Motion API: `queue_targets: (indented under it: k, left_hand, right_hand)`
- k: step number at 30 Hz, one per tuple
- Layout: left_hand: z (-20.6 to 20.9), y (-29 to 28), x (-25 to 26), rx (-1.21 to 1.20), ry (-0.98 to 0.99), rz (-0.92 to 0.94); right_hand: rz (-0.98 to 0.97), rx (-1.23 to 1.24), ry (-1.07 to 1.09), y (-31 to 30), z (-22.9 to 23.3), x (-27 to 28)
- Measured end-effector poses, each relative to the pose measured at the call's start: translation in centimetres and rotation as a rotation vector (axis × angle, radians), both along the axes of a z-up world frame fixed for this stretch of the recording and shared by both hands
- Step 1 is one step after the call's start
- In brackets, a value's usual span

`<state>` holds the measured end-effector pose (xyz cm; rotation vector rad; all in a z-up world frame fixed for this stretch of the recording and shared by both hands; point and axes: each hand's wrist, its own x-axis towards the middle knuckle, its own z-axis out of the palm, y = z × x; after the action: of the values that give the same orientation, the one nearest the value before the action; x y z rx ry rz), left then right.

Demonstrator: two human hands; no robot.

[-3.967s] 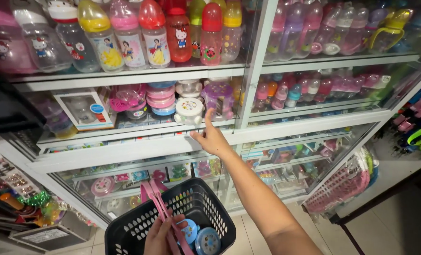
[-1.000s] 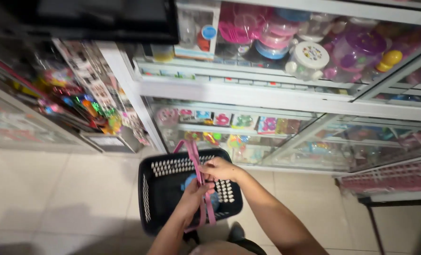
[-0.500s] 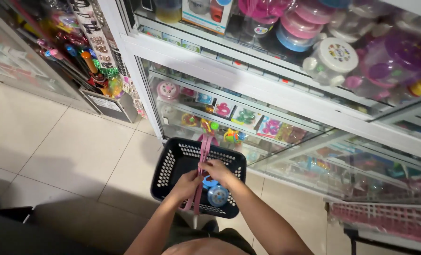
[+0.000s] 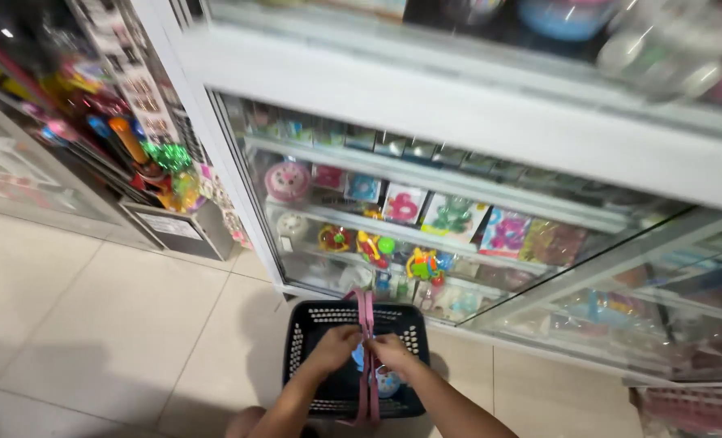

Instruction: Selecting and examining various baby items such as grooming kits, bottles, and teethers from store shelves.

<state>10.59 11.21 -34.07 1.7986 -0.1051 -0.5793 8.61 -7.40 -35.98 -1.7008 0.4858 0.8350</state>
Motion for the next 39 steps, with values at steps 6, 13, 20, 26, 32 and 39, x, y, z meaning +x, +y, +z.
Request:
queue_targets:
  k: [6,13,20,26,32,39]
  left_hand:
    - [-12.2,1.7,3.8,-0.006,-0.136,0.079]
    - [-19.7,3.1,7.4,-0.048,-0.213,0.288]
    - [-17.5,5.9,13.7,0.001,-0.666,0.564]
    - [-11.0,8.6,17.5,0.098,-0.813,0.696]
    - [-10.7,9.6,20.1,0.098,-0.788,0.69]
    - [-11.5,8.4,22.3,-0.108,-0.811,0.808]
  right_hand:
    - [-0.041,0.088,-0.13,1.2,-13.1,1.5]
    - [-0.035,0.08,-0.081,4.1,-20.4,3.1]
    - [-0.063,0.154,-0.14,5.1,-22.0,3.2]
    - [-0.141,0.152,-0.167,2.6,-20.2,2.5]
    - [-0.333,0.05,-0.179,-3.8,-24.4,0.6]
    - [-0.028,-0.743,-0.661,-7.1,-29.0,0.5]
